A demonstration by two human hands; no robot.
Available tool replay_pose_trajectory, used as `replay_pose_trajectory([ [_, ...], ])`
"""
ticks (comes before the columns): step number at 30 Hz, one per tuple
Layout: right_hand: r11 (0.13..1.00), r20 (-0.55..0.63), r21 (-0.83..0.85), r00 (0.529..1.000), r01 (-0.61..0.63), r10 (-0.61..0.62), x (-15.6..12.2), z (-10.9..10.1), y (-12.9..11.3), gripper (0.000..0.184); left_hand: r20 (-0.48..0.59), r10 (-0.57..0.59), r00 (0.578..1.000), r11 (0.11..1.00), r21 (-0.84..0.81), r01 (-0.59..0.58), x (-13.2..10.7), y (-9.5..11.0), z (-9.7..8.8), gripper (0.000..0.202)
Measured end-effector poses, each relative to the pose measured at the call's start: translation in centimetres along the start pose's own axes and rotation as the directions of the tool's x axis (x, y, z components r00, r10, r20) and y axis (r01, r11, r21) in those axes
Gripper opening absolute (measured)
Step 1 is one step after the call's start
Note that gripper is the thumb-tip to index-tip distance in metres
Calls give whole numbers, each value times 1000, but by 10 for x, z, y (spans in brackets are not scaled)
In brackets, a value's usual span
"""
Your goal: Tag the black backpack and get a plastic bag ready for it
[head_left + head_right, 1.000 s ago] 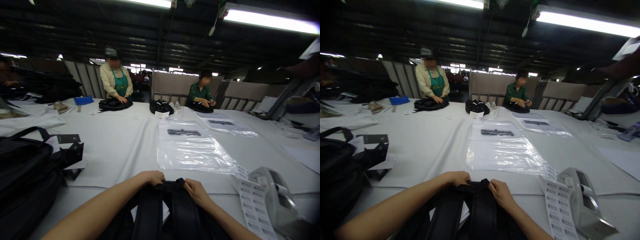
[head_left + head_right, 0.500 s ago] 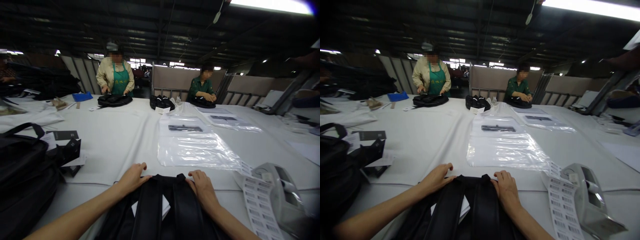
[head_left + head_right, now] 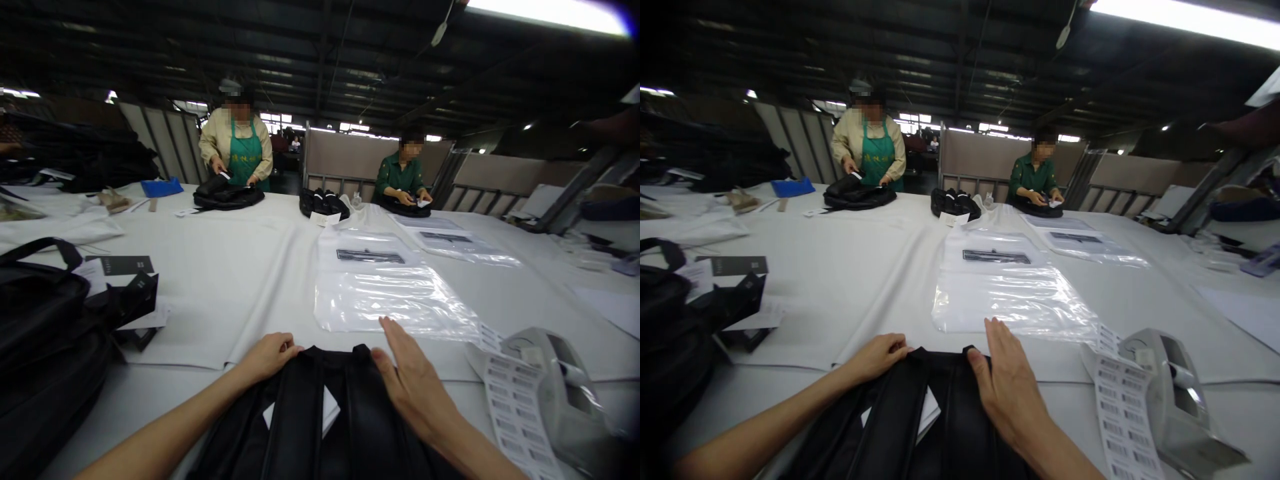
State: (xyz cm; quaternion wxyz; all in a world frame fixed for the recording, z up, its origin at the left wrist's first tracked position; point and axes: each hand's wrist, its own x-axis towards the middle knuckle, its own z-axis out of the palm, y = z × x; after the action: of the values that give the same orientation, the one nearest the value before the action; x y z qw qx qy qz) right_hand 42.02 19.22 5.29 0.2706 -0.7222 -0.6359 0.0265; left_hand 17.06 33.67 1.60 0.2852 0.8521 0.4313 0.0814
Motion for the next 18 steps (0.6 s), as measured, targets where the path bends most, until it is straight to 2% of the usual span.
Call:
replay_pose_trajectory([
  [3, 989, 104, -146, 994, -14, 30, -20, 34, -1, 71, -8, -5, 1000, 1000, 12, 5, -2, -1, -1, 33],
  [6, 974, 81, -222, 995, -31, 50, -32, 65, 7, 75, -14, 14, 1000, 999, 30, -13, -3, 11, -15, 32],
  [8, 974, 66, -223, 997, -33, 49, -35, 72, 9, 74, -114, 57, 992, 998, 22, -55, -6, 26, -29, 38],
  [10, 979, 60, -199, 997, -44, 57, -35, 69, 9, 75, -191, 132, 973, 991, 45, -126, -12, 42, -36, 48],
  [11, 984, 63, -170, 996, -45, 56, -33, 65, 10, 75, -161, 170, 972, 984, 72, -160, -16, 48, -34, 53],
  [13, 998, 88, -40, 995, -50, 53, -22, 53, 16, 69, 9, 195, 981, 971, 141, -195, -25, 54, -23, 66],
  [15, 986, 83, 142, 994, -89, 78, 3, 37, 29, 58, 146, 160, 976, 966, 181, -185, -30, 51, -7, 71],
  [17, 963, 28, 244, 993, -117, 114, 41, 23, 49, 47, 162, 127, 979, 970, 186, -157, -32, 46, 5, 70],
  [18, 970, -12, 227, 995, -91, 96, 61, 19, 60, 42, 163, 124, 979, 971, 184, -153, -31, 45, 7, 70],
])
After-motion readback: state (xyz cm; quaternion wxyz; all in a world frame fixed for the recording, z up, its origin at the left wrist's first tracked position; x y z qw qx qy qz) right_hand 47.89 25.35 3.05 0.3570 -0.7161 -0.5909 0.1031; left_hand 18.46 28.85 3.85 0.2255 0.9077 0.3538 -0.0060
